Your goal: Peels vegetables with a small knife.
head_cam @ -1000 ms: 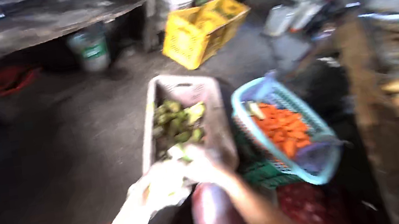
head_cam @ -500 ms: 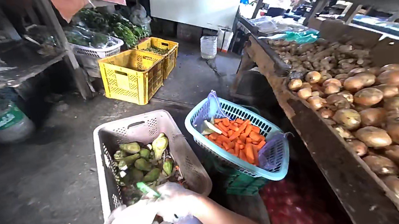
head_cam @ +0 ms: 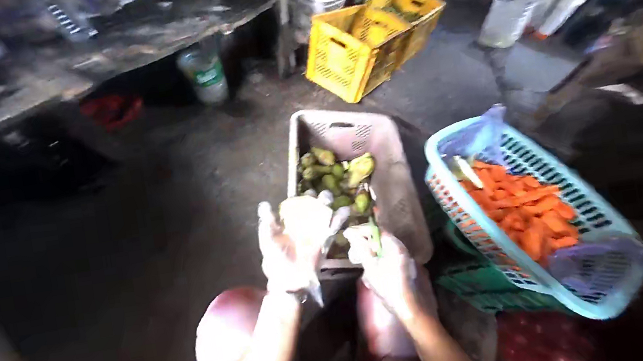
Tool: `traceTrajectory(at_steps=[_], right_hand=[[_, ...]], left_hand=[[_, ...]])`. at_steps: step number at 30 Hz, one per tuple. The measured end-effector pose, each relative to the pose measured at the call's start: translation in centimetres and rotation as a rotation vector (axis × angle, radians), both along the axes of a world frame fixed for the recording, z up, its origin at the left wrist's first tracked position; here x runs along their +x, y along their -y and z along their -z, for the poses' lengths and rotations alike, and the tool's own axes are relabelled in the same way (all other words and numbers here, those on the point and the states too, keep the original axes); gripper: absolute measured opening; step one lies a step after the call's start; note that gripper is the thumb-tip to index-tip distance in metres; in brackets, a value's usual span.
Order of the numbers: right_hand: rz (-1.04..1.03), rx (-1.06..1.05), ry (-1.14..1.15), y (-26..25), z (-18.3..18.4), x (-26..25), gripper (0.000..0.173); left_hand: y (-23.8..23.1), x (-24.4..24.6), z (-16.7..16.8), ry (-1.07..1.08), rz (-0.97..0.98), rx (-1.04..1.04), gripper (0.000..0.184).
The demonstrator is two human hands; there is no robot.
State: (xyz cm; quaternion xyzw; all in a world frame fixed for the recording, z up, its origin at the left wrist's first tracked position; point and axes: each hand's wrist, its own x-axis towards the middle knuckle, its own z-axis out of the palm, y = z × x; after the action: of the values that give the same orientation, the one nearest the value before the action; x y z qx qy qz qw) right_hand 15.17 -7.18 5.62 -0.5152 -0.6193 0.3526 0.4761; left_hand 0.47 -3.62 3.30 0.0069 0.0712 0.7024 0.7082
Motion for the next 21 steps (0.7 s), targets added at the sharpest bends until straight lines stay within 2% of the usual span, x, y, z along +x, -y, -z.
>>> traceTrajectory(at_steps=[1, 3, 4, 5, 8, 10, 12, 14, 18, 21], right_hand=[[-0.063, 0.072, -0.017, 0.5, 0.3, 0.0, 0.021], [-0.174, 0.134, 0.004, 1.3, 0.7, -0.6, 0.035], [-0.205, 0.142, 0.045, 1.7, 0.9, -1.1, 0.042], [-0.193, 0.177, 0.091, 2.0, 1.3, -1.7, 0.043], [-0.139, 0.309, 0.112, 3.1, 2.1, -3.3, 0.024], [-0.234, 0.339, 0.032, 4.3, 2.6, -4.0, 0.021], [-0.367, 0.305, -0.032, 5.5, 2.9, -4.4, 0.023], [-0.449, 0.197, -0.095, 5.7, 2.6, -3.9, 0.023], [-0.215, -0.070, -0.046, 4.0, 2.4, -1.8, 0.029], [-0.261, -0.273, 0.013, 4.3, 2.1, -1.7, 0.037]], left_hand=[[0.0, 0.1, -0.1, 0.002, -0.027, 0.003, 0.070], [0.0, 0.3, -0.1, -0.020, -0.086, 0.029, 0.052], [0.0, 0.5, 0.0, -0.064, -0.103, 0.037, 0.046], [0.0, 0.7, 0.0, -0.119, -0.111, 0.030, 0.043], [-0.4, 0.7, 0.8, -0.133, -0.079, 0.100, 0.047], [0.2, 0.4, 0.0, -0.042, -0.038, 0.088, 0.057], [1.1, -0.3, -0.6, 0.063, -0.010, 0.087, 0.063], [1.9, -1.8, -0.4, 0.017, 0.033, 0.092, 0.063], [3.0, -4.4, 1.2, -0.021, 0.073, 0.057, 0.052], [3.1, -3.8, 2.0, -0.118, -0.014, -0.056, 0.047]])
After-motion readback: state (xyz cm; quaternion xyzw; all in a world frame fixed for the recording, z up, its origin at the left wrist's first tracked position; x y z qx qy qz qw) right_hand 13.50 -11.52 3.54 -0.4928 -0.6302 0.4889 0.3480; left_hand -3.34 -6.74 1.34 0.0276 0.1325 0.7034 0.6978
